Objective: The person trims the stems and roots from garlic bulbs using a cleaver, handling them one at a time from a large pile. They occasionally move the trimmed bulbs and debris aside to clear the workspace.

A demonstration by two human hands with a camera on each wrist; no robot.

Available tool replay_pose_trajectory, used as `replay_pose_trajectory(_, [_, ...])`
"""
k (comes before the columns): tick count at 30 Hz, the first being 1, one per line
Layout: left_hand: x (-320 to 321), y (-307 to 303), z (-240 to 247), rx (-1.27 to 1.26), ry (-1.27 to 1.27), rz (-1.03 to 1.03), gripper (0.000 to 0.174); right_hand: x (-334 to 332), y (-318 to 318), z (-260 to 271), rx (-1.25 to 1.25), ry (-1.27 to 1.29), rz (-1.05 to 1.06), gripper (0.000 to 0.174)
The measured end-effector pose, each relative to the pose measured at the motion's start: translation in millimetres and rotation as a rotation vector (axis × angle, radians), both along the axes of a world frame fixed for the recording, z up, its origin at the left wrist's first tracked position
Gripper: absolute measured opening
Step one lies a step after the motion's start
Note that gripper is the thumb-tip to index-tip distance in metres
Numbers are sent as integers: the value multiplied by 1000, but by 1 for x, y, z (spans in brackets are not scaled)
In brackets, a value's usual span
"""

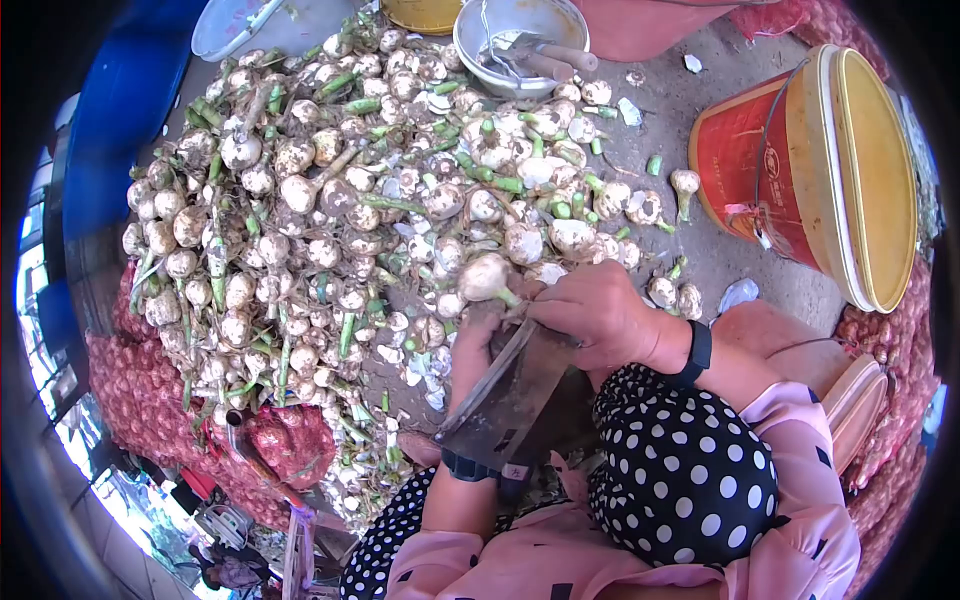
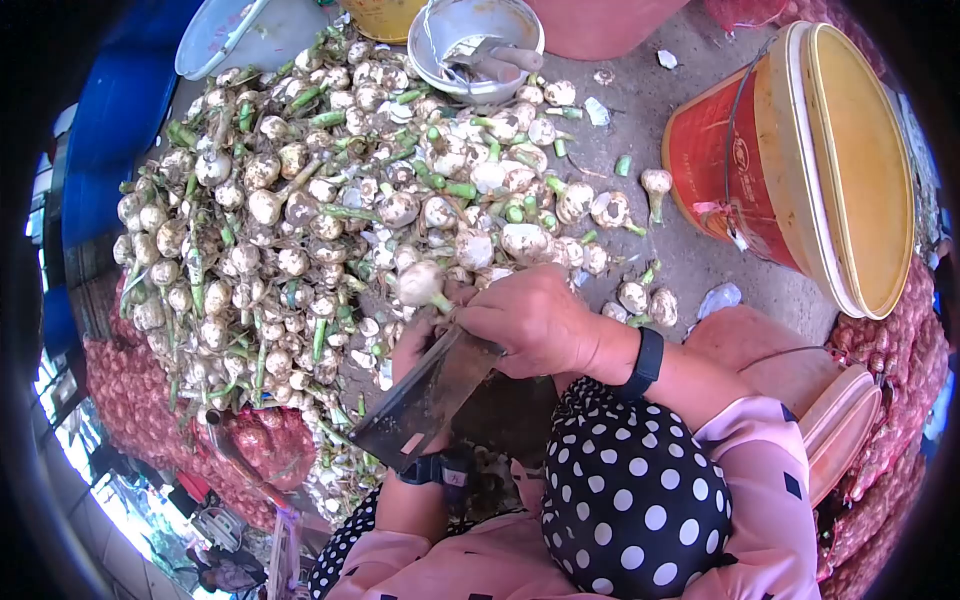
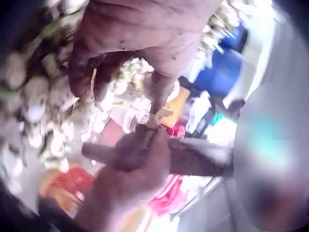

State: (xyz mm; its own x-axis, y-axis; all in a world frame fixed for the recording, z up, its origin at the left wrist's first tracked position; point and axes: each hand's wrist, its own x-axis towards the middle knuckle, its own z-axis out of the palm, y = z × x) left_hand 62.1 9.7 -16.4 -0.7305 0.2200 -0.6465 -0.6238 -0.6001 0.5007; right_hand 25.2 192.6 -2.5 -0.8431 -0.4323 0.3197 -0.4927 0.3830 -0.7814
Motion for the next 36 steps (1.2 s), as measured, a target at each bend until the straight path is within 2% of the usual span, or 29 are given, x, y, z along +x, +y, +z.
replay_pose_trajectory(2, [0, 2, 0, 107, -9, 11, 35, 3, 1, 5, 53, 45, 84, 22])
replay_pose_trajectory(4, [-4, 19, 15, -943, 870, -74, 39, 2, 3, 9, 123, 28, -47, 25])
replay_pose_trajectory(7, [0, 16, 10, -856, 798, -90, 40, 1, 6, 17, 242, -1, -54, 25])
replay_pose_trajectory(17, [31, -18, -20, -448, 441, -133, 48, 0, 6, 13, 302, 8, -27, 25])
replay_pose_trajectory(19, [35, -24, -21, -369, 368, -141, 50, 2, 13, -13, 266, 53, -124, 19])
replay_pose_trajectory(20, [34, -26, -21, -329, 338, -141, 51, 2, 26, -42, 347, -37, -242, 15])
replay_pose_trajectory(21, [28, -27, -14, -31, 268, -242, 64, 1, 41, -64, 422, -122, -359, 11])
replay_pose_trajectory(23, [1, -2, 34, -251, 313, -437, 71, 6, 47, -61, 55, -434, -598, 12])
replay_pose_trajectory(25, [-23, -12, 20, -729, 752, -432, 75, 4, 53, -60, -85, -522, -662, 14])
replay_pose_trajectory(26, [-26, -27, 10, -997, 744, -324, 71, -1, 50, -52, -123, -572, -694, 12])
replay_pose_trajectory(27, [-28, -48, -14, -1080, 507, -80, 61, -3, 49, -42, -153, -636, -732, 11])
replay_pose_trajectory(29, [-34, -99, -38, -1377, 342, 146, 42, -6, 50, -40, -138, -690, -726, 11])
replay_pose_trajectory(30, [-34, -124, -50, -1526, 255, 134, 44, -6, 49, -42, -159, -699, -714, 11])
replay_pose_trajectory(31, [-40, -132, -39, -1581, -70, 16, 44, -7, 48, -42, -179, -706, -701, 10])
replay_pose_trajectory(33, [-24, -196, -118, -1966, -68, -327, 39, -7, 43, -41, -168, -742, -670, 9])
replay_pose_trajectory(34, [-30, -191, -114, -1964, -70, -332, 39, -5, 38, -42, -209, -755, -640, 8])
replay_pose_trajectory(36, [-51, -174, -99, -2161, -178, -672, 43, -3, 30, -40, -244, -768, -606, 8])
